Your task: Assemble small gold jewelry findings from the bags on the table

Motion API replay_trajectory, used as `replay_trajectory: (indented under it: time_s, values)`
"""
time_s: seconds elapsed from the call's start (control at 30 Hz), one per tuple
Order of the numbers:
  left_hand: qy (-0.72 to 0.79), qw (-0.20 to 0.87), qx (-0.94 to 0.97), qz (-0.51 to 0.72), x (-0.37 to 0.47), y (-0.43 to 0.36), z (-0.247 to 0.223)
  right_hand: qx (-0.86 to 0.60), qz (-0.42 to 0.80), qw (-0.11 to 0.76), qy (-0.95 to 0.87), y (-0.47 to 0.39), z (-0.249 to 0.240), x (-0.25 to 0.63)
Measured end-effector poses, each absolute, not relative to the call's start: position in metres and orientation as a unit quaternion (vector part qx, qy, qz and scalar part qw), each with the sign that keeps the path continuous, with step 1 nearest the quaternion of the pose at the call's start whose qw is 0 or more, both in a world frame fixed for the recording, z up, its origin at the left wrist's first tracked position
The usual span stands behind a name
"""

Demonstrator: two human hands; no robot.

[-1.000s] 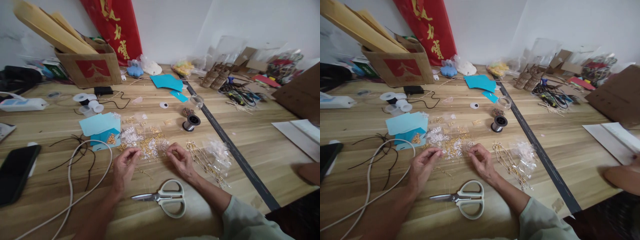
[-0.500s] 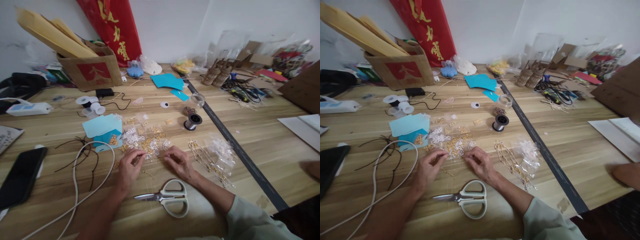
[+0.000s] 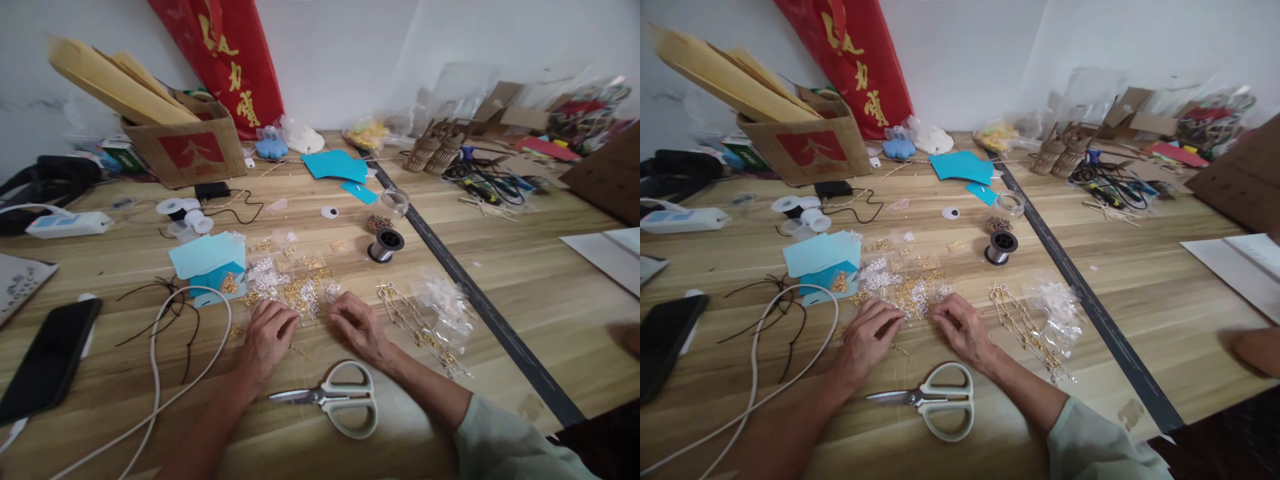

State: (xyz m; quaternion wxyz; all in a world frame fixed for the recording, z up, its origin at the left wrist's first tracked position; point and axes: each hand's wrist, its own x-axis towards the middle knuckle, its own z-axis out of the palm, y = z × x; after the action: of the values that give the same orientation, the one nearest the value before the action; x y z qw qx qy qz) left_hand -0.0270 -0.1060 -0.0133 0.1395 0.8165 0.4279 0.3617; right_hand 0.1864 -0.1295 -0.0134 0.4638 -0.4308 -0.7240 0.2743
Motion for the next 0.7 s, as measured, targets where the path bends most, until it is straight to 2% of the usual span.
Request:
replay_trajectory:
  time_s: [0.33,0.7]
  values:
    - [0.439,0.166,0.808,0.355,-0.02,-0.089,0.002,-0.41,0.242,0.449,-0.756,-0.131,-0.011,0.183]
    - [0.492,0.095,0.826,0.259,0.015,-0.031,0.005,-0.408,0.254,0.456,-0.749,-0.13,-0.012,0.184]
